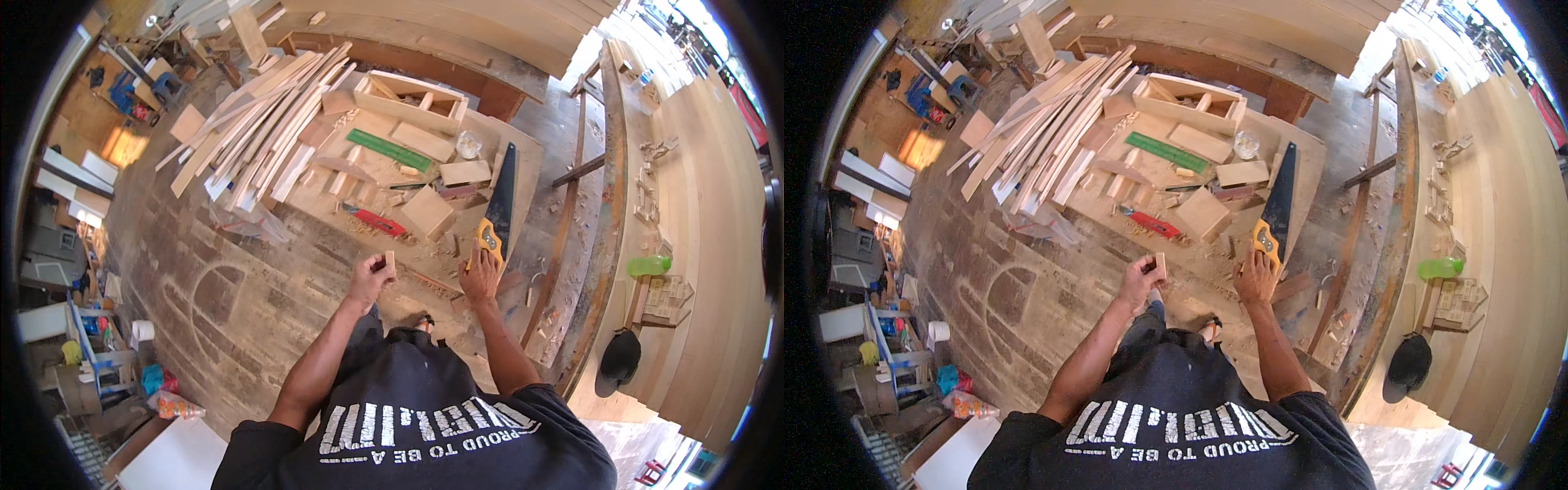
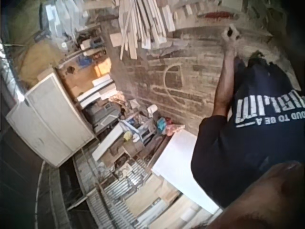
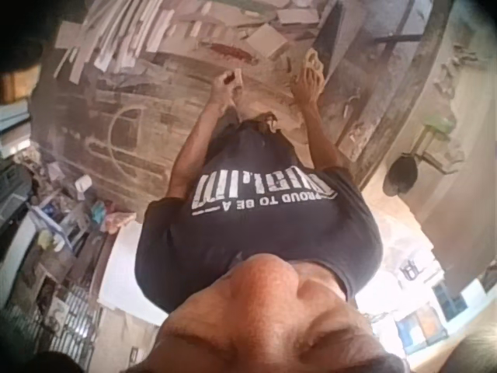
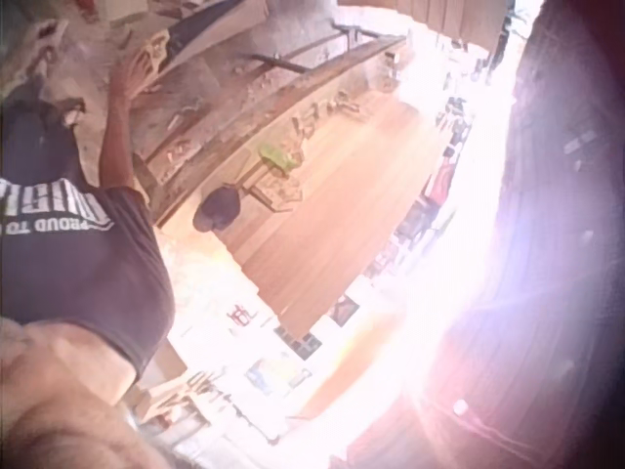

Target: The person carves a small piece of wood with a handheld chisel, repeatedly shaving off thin layers of wood while holding the piece against a workbench.

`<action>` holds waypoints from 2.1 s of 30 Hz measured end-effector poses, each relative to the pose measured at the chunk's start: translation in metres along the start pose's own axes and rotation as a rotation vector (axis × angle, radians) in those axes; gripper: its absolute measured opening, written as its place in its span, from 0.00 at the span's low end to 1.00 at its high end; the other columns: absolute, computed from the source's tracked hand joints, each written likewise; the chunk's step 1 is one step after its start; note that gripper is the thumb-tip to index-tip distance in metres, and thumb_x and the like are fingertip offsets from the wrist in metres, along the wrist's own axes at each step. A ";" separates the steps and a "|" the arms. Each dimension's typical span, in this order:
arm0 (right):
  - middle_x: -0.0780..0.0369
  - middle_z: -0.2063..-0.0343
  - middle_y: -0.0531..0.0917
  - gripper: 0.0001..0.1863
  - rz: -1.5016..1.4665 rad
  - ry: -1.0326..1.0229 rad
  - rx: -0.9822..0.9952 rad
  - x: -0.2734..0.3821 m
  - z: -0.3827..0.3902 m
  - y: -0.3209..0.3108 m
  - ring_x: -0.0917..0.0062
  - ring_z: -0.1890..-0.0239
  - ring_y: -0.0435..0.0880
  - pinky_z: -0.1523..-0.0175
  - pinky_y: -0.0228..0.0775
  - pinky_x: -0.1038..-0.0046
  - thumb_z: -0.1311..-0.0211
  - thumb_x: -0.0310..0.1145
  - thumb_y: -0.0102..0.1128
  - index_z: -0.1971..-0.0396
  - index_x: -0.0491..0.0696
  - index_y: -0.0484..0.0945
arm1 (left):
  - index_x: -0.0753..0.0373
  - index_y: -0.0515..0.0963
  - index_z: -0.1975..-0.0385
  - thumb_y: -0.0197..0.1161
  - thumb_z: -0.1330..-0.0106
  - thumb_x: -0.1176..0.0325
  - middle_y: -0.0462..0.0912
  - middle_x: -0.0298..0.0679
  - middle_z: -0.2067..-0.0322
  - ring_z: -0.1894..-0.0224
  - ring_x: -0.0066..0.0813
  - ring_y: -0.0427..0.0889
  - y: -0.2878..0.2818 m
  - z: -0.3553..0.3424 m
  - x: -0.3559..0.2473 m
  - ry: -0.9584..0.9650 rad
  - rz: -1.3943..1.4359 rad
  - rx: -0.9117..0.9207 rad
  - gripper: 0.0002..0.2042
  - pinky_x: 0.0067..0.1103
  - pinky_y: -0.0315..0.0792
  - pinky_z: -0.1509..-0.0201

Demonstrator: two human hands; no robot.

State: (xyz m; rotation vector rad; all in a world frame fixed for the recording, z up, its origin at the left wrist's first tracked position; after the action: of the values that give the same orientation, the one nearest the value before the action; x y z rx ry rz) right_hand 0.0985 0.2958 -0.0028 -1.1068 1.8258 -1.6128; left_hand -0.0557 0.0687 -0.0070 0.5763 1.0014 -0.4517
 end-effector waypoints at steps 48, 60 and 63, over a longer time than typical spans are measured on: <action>0.52 0.50 0.72 0.18 -0.300 -0.142 0.289 0.208 -0.091 0.051 0.59 0.45 0.72 0.42 0.63 0.53 0.42 0.27 0.56 0.50 0.45 0.72 | 0.71 0.76 0.55 0.61 0.35 0.71 0.80 0.34 0.71 0.73 0.17 0.76 -0.138 -0.109 -0.076 0.019 -0.126 -0.134 0.13 0.15 0.70 0.71; 0.44 0.64 0.81 0.17 -0.765 0.805 0.047 0.084 0.079 -0.029 0.47 0.57 0.78 0.54 0.68 0.56 0.28 0.42 0.44 0.55 0.43 0.71 | 0.70 0.77 0.59 0.60 0.33 0.68 0.82 0.38 0.71 0.73 0.22 0.80 0.007 -0.101 0.009 -0.279 -0.414 0.492 0.11 0.19 0.74 0.70; 0.43 0.66 0.80 0.19 -0.725 0.856 0.154 0.111 0.098 -0.039 0.44 0.58 0.77 0.56 0.67 0.53 0.26 0.45 0.42 0.56 0.42 0.69 | 0.71 0.77 0.62 0.58 0.33 0.67 0.81 0.39 0.73 0.75 0.23 0.80 0.024 -0.093 0.032 -0.415 -0.392 0.560 0.10 0.20 0.75 0.72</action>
State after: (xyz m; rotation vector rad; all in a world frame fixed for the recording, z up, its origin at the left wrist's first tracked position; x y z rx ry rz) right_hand 0.1221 0.1492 0.0334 -1.1757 1.7761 -2.9513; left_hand -0.0870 0.1438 -0.0676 0.7447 0.5759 -1.1731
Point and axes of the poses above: each hand's wrist, its own z-axis away from the middle knuckle, its own y-axis out of the palm, x = y × z, the point moved 7 cm from there along -z, towards the middle knuckle
